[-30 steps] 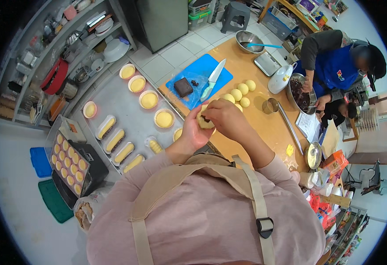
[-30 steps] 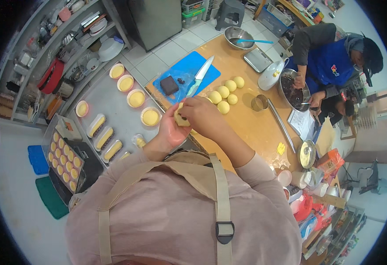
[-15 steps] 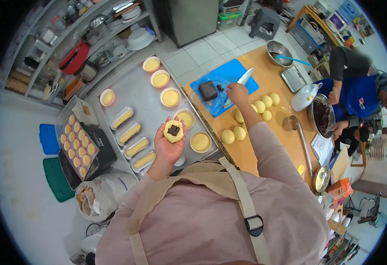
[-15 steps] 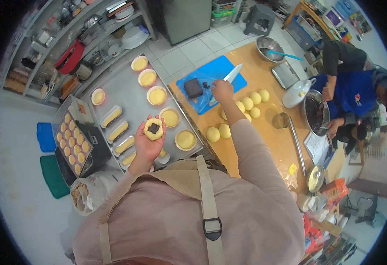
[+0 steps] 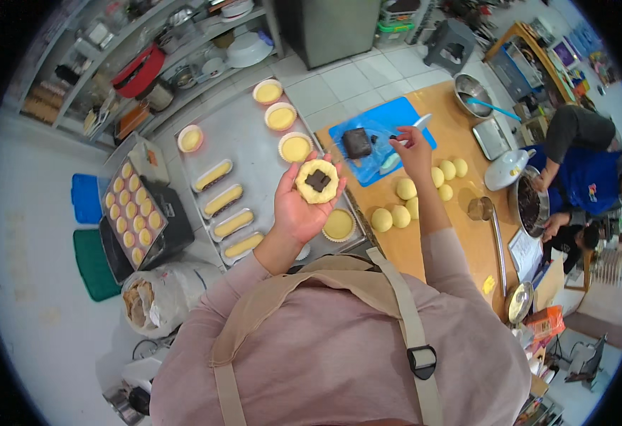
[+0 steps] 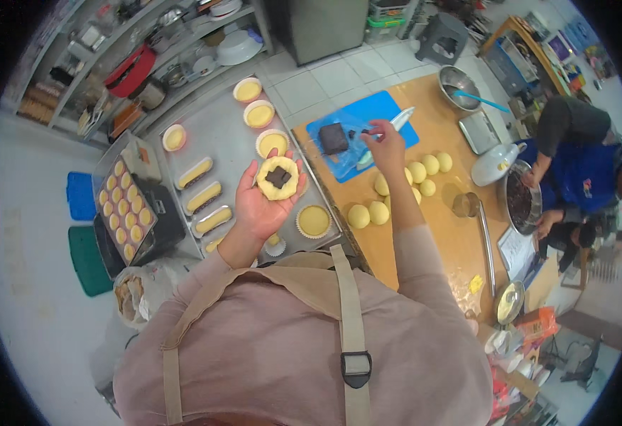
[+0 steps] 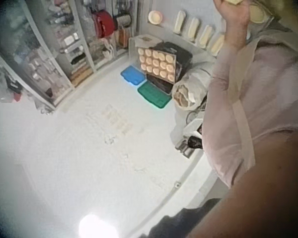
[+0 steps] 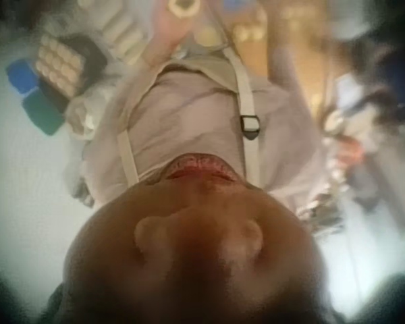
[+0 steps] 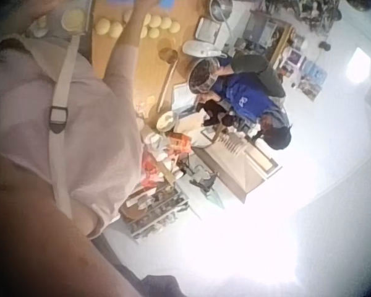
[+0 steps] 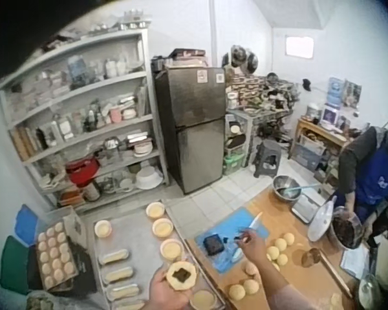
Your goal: The person flattens a piece of dough by hand, places chocolate pieces and a white filling inside, and rolls it into a ball. They then place the filled dough ball into a small paper cup on a baking tray and repeat the process with more dough and fillings.
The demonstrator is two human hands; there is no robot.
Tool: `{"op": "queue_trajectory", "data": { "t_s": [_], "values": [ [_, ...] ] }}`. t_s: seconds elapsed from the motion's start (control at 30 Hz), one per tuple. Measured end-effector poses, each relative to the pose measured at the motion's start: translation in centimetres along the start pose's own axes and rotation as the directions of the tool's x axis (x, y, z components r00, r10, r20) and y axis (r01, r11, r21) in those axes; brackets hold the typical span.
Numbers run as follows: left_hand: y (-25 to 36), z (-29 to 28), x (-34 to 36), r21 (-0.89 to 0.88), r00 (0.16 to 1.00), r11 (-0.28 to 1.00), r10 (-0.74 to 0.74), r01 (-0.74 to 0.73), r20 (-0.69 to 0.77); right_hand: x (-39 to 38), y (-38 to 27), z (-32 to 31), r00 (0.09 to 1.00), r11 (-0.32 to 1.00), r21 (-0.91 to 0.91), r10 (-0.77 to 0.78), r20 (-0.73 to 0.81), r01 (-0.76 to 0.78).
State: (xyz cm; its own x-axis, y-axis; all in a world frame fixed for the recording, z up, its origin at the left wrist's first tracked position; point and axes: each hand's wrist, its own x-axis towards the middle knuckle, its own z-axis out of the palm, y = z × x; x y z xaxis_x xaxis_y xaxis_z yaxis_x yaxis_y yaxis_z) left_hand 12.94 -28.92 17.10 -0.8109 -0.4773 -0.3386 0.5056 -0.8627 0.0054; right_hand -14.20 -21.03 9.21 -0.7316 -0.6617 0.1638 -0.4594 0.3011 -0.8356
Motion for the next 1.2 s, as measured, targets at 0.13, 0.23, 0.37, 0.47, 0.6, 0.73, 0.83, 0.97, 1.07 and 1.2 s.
{"op": "queue_trajectory", "data": {
  "t_s": [0.13, 0.23, 0.37, 0.47, 0.6, 0.73, 0.83, 0.97, 1.07, 1.2],
  "values": [
    [-3.5, 1.6, 1.6, 0.054, 0.984, 0.988, -0.149, 0.144, 0.100, -6.9, -11.5, -6.0, 0.930, 0.926, 0.097, -0.367, 0.015, 0.364],
    [-6.7, 2.5, 2.4, 0.168, 0.953, 0.953, -0.273, 0.251, 0.128, -10.2, -13.8, -8.7, 0.869, 0.869, -0.043, -0.494, -0.035, 0.493],
    [-11.4, 4.1, 1.9, 0.245, 0.890, 0.880, -0.442, 0.406, 0.115, -13.7, -13.1, -11.7, 0.885, 0.853, -0.277, -0.465, -0.022, 0.441],
    [-14.7, 3.9, 1.6, 0.269, 0.856, 0.841, -0.508, 0.470, 0.093, -16.5, -11.5, -14.0, 0.881, 0.821, -0.404, -0.468, -0.073, 0.403],
    [-18.6, 3.6, 0.4, 0.358, 0.810, 0.776, -0.580, 0.518, 0.085, -20.2, -11.3, -17.1, 0.855, 0.719, -0.615, -0.500, -0.138, 0.322],
    [-22.8, 3.1, -1.0, 0.415, 0.760, 0.718, -0.644, 0.559, 0.089, -23.7, -10.9, -20.5, 0.872, 0.689, -0.681, -0.465, -0.154, 0.247],
    [-26.3, 4.5, -3.1, 0.390, 0.760, 0.707, -0.649, 0.590, 0.029, -26.6, -9.8, -23.4, 0.826, 0.905, -0.371, -0.366, -0.428, 0.209],
    [-30.4, 4.0, -4.9, 0.347, 0.721, 0.684, -0.692, 0.642, 0.030, -30.9, -8.5, -28.7, 0.728, 0.959, -0.238, -0.273, -0.629, 0.154],
    [-32.6, 1.9, -5.0, 0.274, 0.637, 0.642, -0.761, 0.716, 0.120, -35.2, -7.2, -32.7, 0.748, 0.993, -0.117, -0.089, -0.658, 0.015],
    [-35.2, -0.4, -5.7, 0.297, 0.672, 0.636, -0.740, 0.712, -0.027, -44.3, -3.2, -39.3, 0.543, 0.960, -0.236, -0.121, -0.831, -0.148]
  ]
}}
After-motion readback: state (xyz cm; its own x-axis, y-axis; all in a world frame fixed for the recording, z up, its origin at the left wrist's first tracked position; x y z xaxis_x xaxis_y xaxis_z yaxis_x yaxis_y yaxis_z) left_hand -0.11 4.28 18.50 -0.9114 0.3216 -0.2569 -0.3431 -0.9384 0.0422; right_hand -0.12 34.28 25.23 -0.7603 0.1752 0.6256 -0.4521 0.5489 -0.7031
